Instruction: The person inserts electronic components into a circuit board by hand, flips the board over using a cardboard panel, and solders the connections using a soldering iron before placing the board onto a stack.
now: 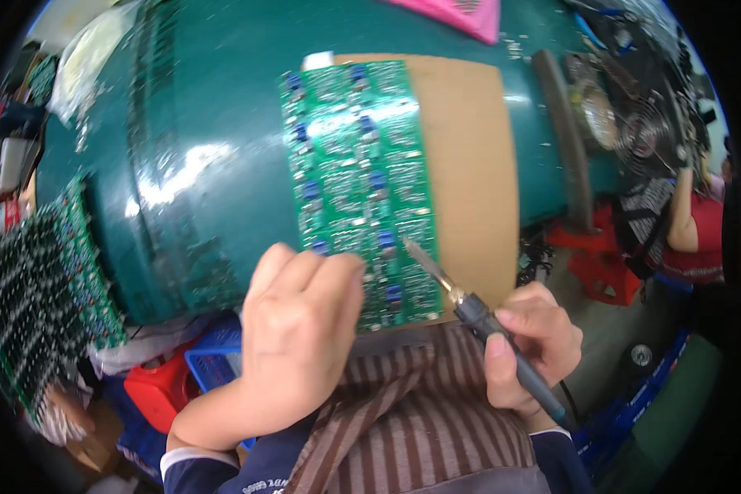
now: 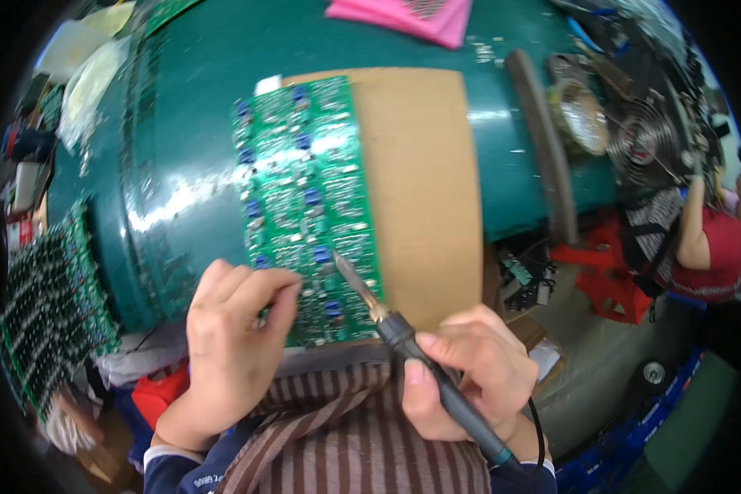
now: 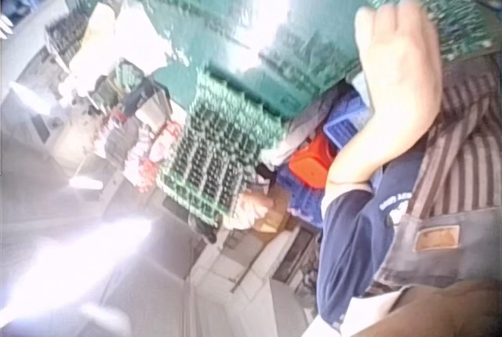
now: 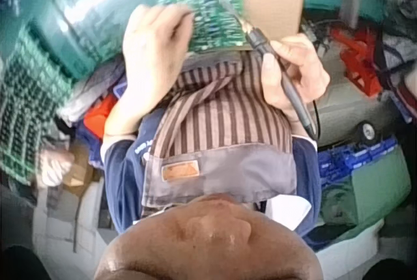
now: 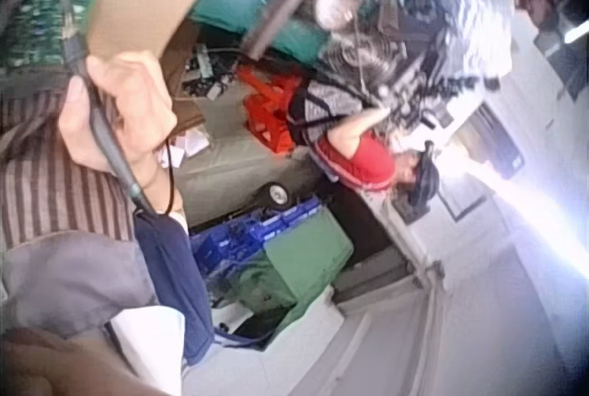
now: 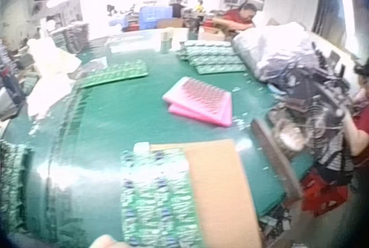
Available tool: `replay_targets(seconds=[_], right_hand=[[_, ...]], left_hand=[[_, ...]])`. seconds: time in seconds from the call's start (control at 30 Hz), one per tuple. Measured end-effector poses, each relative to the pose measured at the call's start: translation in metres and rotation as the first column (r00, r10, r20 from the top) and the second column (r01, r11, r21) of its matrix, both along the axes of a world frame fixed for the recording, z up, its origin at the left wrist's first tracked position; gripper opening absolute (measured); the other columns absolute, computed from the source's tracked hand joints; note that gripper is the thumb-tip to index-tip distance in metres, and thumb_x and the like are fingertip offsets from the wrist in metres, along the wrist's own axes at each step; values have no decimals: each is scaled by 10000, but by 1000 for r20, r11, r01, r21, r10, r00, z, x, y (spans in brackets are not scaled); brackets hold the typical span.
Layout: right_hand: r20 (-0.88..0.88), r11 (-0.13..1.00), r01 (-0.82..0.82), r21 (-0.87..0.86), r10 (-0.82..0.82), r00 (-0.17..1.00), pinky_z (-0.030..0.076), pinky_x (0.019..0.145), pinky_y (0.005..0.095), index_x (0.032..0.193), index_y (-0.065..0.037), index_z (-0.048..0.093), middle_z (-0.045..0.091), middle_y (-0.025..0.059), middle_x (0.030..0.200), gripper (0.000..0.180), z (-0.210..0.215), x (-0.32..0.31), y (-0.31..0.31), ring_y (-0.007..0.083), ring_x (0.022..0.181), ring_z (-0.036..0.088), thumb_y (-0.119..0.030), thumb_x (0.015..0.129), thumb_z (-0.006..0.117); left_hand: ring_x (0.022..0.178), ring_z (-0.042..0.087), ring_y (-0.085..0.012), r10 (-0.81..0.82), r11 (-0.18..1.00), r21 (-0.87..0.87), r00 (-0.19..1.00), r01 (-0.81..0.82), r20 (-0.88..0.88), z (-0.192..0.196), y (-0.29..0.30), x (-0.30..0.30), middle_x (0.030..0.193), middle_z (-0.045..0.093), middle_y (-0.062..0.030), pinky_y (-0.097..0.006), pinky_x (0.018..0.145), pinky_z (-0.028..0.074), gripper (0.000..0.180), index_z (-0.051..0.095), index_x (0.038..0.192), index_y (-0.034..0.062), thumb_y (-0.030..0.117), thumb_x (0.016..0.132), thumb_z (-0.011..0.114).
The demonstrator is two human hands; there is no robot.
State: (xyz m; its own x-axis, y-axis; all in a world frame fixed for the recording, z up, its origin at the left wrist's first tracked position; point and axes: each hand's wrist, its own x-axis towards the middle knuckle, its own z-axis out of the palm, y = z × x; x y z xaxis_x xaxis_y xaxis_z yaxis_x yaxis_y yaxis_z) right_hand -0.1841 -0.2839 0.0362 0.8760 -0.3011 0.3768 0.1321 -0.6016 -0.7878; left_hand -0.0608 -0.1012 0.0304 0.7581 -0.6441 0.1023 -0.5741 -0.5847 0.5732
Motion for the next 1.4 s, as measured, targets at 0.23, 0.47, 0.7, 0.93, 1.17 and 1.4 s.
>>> replay_targets(seconds=[0.23, 0.47, 0.7, 0.93, 1.17, 1.4], right_hand=[[178, 776, 628, 58, -627, 759, 471, 649, 240, 986, 5, 594, 604, 94, 912, 101, -16, 7, -83, 102, 753, 583, -14, 889, 614], [153, 734, 653, -183, -635, 757, 449, 652, 195, 980, 19, 618, 608, 21, 788, 127, -25, 23, -107, 42, 709, 536, -87, 914, 642], [12, 999, 22, 47, -23, 1000, 492, 573, 302, 977, 33, 576, 605, 126, 770, 198, -6, -32, -1, 195, 614, 594, -8, 789, 622], [63, 986, -167, -6, 167, 984, 468, 480, 320, 897, 39, 579, 568, 113, 628, 227, -15, -32, 29, 235, 484, 555, 9, 688, 662], [60, 987, -161, 16, 160, 985, 443, 477, 314, 895, 34, 579, 562, 105, 633, 226, -20, -32, 33, 228, 507, 555, 17, 687, 667], [52, 986, -166, 13, 165, 985, 452, 478, 313, 880, 37, 583, 571, 114, 639, 220, -20, -34, 31, 230, 502, 557, 12, 682, 673]], left_hand=[[581, 503, -222, 89, 995, -27, 990, -93, -111, 10, 0, -9, 734, 610, -100, -337, 543, 404, 106, 637, 922, 7, -46, 830, 635], [624, 571, -281, 66, 994, 97, 994, -57, -92, 24, 11, -17, 650, 595, -99, -377, 548, 438, 145, 594, 913, 59, 11, 806, 678], [658, 574, -242, 45, 997, -57, 993, -52, -113, 9, 23, -33, 739, 611, -74, -344, 589, 452, 152, 585, 916, 23, -8, 801, 680], [588, 504, -196, 56, 987, -155, 997, -48, 50, -12, 27, -42, 720, 604, -47, -321, 525, 403, 150, 615, 809, 43, -2, 724, 730], [580, 502, -208, 50, 983, -179, 991, -28, 122, -19, 27, -39, 717, 623, -48, -325, 525, 405, 159, 621, 791, 54, -2, 703, 741], [590, 525, -181, 72, 984, -167, 996, -62, 55, -14, 27, -39, 719, 635, -37, -307, 526, 420, 148, 634, 784, 55, 8, 699, 745]])
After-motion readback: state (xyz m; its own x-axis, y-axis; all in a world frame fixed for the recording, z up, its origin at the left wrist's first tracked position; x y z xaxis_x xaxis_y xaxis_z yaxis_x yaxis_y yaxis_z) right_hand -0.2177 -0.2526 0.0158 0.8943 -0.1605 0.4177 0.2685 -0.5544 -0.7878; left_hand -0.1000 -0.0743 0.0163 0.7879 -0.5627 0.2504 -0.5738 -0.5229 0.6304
